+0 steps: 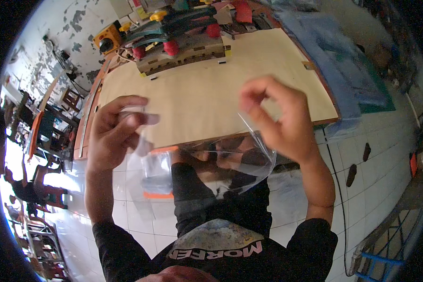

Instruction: The person unfolds plastic sheeting, spreads it across the work surface, and smooths it flat by hand.

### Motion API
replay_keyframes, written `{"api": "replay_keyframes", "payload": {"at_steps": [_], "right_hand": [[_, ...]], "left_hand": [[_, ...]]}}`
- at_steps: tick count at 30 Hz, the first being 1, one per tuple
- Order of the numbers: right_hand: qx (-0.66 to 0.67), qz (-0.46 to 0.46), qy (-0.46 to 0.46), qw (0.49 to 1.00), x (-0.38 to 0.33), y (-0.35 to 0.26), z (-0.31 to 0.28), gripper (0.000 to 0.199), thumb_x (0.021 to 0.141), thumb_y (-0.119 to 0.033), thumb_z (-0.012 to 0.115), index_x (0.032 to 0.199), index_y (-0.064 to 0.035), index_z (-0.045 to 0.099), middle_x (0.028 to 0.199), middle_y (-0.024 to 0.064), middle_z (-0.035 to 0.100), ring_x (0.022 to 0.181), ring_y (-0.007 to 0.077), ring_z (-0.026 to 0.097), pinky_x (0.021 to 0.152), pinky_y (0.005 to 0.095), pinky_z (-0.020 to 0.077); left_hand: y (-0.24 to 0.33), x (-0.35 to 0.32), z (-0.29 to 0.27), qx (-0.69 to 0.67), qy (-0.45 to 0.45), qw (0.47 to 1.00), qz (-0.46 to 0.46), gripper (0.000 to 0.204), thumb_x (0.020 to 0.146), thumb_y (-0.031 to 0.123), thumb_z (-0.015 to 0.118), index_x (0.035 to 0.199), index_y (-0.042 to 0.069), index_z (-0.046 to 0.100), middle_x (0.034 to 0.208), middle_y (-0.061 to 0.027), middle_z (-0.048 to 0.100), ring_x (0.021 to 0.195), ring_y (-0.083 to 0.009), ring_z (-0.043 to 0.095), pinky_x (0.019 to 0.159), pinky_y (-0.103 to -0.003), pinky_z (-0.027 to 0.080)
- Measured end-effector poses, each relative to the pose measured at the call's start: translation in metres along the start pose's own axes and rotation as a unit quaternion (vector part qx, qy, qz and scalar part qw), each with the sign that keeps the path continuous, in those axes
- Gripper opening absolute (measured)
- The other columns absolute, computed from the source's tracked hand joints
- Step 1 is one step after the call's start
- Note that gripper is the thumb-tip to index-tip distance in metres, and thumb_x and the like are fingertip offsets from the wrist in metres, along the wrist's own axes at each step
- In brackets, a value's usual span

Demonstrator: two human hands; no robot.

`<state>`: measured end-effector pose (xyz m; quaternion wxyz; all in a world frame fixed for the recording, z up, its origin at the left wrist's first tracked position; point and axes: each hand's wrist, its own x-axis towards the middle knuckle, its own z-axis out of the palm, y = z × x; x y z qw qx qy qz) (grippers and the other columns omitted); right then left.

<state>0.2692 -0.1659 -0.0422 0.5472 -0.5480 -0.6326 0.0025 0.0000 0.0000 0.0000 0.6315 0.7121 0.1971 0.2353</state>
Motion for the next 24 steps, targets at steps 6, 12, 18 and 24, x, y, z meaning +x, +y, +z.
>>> {"api": "replay_keyframes", "payload": {"at_steps": [6, 12, 18, 24], "right_hand": [[0.066, 0.091, -0.162, 0.98, -0.012, -0.066, 0.0, 0.036, 0.099, -0.033, 0.061, 0.094, 0.002, 0.064, 0.083, 0.0119, 0.068, 0.073, 0.0156, 0.067, 0.067, 0.0292, 0.0513], [0.113, 0.116, -0.144, 0.976, -0.01, -0.077, -0.011, 0.028, 0.091, -0.021, 0.074, 0.101, 0.0032, 0.064, 0.087, 0.0091, 0.071, 0.075, 0.0085, 0.066, 0.065, 0.0242, 0.0516], [0.162, 0.145, -0.151, 0.964, 0.006, -0.075, -0.016, 0.012, 0.096, -0.008, 0.065, 0.103, 0.0017, 0.066, 0.081, 0.0053, 0.067, 0.068, 0.008, 0.063, 0.062, 0.0233, 0.0532], [0.222, 0.043, -0.186, 0.956, -0.005, -0.051, -0.063, 0.004, 0.095, -0.002, 0.06, 0.097, -0.0027, 0.064, 0.073, 0.0066, 0.065, 0.062, 0.0133, 0.061, 0.055, 0.0264, 0.0504]], "left_hand": [[0.012, 0.009, 0.05, 0.017, -0.011, 0.998, 0.061, 0.033, 0.093, 0.012, 0.071, 0.121, -0.001, 0.06, 0.102, -0.0145, 0.075, 0.071, -0.0071, 0.068, 0.055, -0.018, 0.05], [0.033, 0.01, 0.074, 0.024, -0.033, 0.987, 0.153, 0.029, 0.093, 0.007, 0.07, 0.119, -0.005, 0.061, 0.098, -0.0146, 0.074, 0.081, -0.0125, 0.071, 0.067, -0.026, 0.06], [0.047, 0.026, 0.07, 0.088, -0.077, 0.974, 0.194, 0.023, 0.098, 0.013, 0.065, 0.113, -0.004, 0.064, 0.091, -0.0105, 0.073, 0.075, -0.0134, 0.071, 0.066, -0.026, 0.059], [0.063, 0.037, 0.02, 0.067, 0.06, 0.977, 0.195, 0.036, 0.1, 0.036, 0.06, 0.106, 0.001, 0.066, 0.073, -0.0014, 0.062, 0.062, -0.0121, 0.064, 0.06, -0.024, 0.053]]}}
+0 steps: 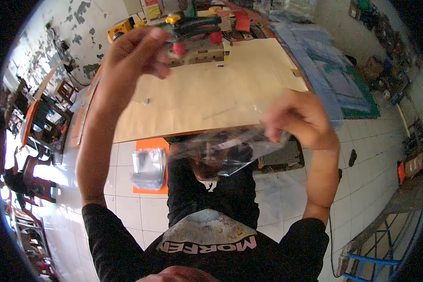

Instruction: The person unfolds plastic sheeting, spreads it across the work surface, and smooths it flat by hand.

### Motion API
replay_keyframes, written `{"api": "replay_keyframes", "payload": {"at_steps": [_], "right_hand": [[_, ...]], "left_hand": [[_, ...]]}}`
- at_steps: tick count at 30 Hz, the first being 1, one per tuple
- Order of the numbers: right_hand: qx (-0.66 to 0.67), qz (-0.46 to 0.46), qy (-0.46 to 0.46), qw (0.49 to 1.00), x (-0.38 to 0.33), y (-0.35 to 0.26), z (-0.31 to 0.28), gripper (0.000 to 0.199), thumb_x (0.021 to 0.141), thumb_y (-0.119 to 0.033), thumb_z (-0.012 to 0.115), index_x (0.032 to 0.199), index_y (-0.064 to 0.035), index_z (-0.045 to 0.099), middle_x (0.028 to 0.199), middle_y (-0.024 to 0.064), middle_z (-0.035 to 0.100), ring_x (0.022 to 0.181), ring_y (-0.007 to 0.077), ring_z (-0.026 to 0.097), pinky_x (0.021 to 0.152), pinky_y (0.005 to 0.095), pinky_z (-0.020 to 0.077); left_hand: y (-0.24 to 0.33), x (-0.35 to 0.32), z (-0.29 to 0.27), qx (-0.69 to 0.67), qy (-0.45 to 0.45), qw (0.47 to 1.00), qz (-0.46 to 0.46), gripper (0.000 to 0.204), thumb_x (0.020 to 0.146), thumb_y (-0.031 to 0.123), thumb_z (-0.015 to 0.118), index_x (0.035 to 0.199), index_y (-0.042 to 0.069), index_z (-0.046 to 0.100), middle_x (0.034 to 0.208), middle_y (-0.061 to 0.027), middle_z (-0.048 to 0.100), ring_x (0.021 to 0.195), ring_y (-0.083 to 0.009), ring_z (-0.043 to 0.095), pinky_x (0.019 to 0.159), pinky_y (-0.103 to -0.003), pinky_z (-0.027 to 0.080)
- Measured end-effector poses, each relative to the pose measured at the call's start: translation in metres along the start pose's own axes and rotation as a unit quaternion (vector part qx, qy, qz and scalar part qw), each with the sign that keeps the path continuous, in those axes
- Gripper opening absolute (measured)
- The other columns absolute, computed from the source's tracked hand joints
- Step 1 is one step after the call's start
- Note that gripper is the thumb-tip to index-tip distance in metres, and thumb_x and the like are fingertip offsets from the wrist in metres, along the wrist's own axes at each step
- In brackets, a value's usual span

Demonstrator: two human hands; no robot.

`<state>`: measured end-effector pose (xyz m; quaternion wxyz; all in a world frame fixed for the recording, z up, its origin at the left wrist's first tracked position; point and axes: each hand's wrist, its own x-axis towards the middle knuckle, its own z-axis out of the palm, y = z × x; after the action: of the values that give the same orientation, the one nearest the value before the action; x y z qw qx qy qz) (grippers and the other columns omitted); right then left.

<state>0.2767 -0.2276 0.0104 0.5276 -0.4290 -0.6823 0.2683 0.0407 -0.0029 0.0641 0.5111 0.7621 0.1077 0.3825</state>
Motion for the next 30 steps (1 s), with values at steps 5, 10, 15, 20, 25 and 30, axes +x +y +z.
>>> {"api": "replay_keyframes", "payload": {"at_steps": [5, 10, 15, 20, 25, 30], "right_hand": [[0.127, -0.112, 0.019, 0.985, -0.053, 0.023, -0.104, 0.009, 0.091, -0.017, 0.068, 0.087, -0.0145, 0.06, 0.088, 0.0052, 0.064, 0.097, 0.0249, 0.062, 0.09, 0.0453, 0.0457], [0.172, -0.062, 0.093, 0.979, -0.048, 0.047, -0.162, 0.016, 0.084, -0.025, 0.072, 0.078, -0.0186, 0.059, 0.11, 0.0093, 0.06, 0.126, 0.0281, 0.049, 0.114, 0.0499, 0.0281], [0.0, 0.174, -0.004, 0.985, -0.039, 0.075, -0.219, 0.023, 0.079, -0.008, 0.062, 0.101, -0.0074, 0.069, 0.13, 0.0113, 0.059, 0.125, 0.0263, 0.053, 0.113, 0.0391, 0.0352], [-0.222, 0.258, -0.005, 0.94, 0.052, 0.058, -0.151, 0.053, 0.094, -0.02, 0.064, 0.142, -0.0025, 0.051, 0.146, 0.01, 0.05, 0.141, 0.0232, 0.041, 0.117, 0.0391, 0.0272], [-0.07, 0.036, -0.102, 0.992, 0.116, 0.059, -0.002, 0.075, 0.087, -0.038, 0.077, 0.141, 0.0039, 0.045, 0.136, 0.0163, 0.055, 0.128, 0.0242, 0.053, 0.109, 0.0408, 0.041], [0.095, 0.117, 0.03, 0.988, 0.135, 0.054, 0.049, 0.023, 0.099, -0.019, 0.064, 0.1, 0.0036, 0.066, 0.085, 0.0079, 0.07, 0.077, 0.0137, 0.069, 0.073, 0.0267, 0.0576]], "left_hand": [[0.005, 0.017, -0.076, 0.087, 0.083, 0.992, 0.025, 0.036, 0.101, 0.035, 0.059, 0.11, 0.001, 0.066, 0.065, 0.0055, 0.051, 0.05, -0.0035, 0.044, 0.047, -0.021, 0.036], [0.008, 0.047, -0.123, 0.133, 0.062, 0.989, -0.004, 0.034, 0.103, 0.033, 0.057, 0.109, 0.002, 0.067, 0.067, 0.0066, 0.05, 0.051, -0.0017, 0.041, 0.047, -0.02, 0.032], [0.013, 0.075, -0.114, 0.217, 0.003, 0.975, 0.045, 0.028, 0.102, 0.032, 0.06, 0.107, 0.006, 0.069, 0.068, 0.0055, 0.054, 0.053, -0.0013, 0.042, 0.048, -0.019, 0.033], [0.041, 0.12, -0.066, 0.292, -0.173, 0.94, 0.032, 0.036, 0.09, 0.025, 0.076, 0.117, 0.003, 0.066, 0.086, -0.0028, 0.064, 0.071, -0.0099, 0.06, 0.062, -0.022, 0.048], [0.055, 0.125, -0.026, 0.248, -0.293, 0.904, 0.189, 0.018, 0.089, 0.017, 0.073, 0.092, -0.001, 0.075, 0.081, -0.0156, 0.072, 0.076, -0.0241, 0.07, 0.068, -0.034, 0.054], [0.049, 0.116, -0.035, 0.273, -0.269, 0.858, 0.343, 0.022, 0.086, 0.015, 0.076, 0.097, -0.003, 0.072, 0.088, -0.0162, 0.07, 0.078, -0.0277, 0.067, 0.075, -0.036, 0.053]]}}
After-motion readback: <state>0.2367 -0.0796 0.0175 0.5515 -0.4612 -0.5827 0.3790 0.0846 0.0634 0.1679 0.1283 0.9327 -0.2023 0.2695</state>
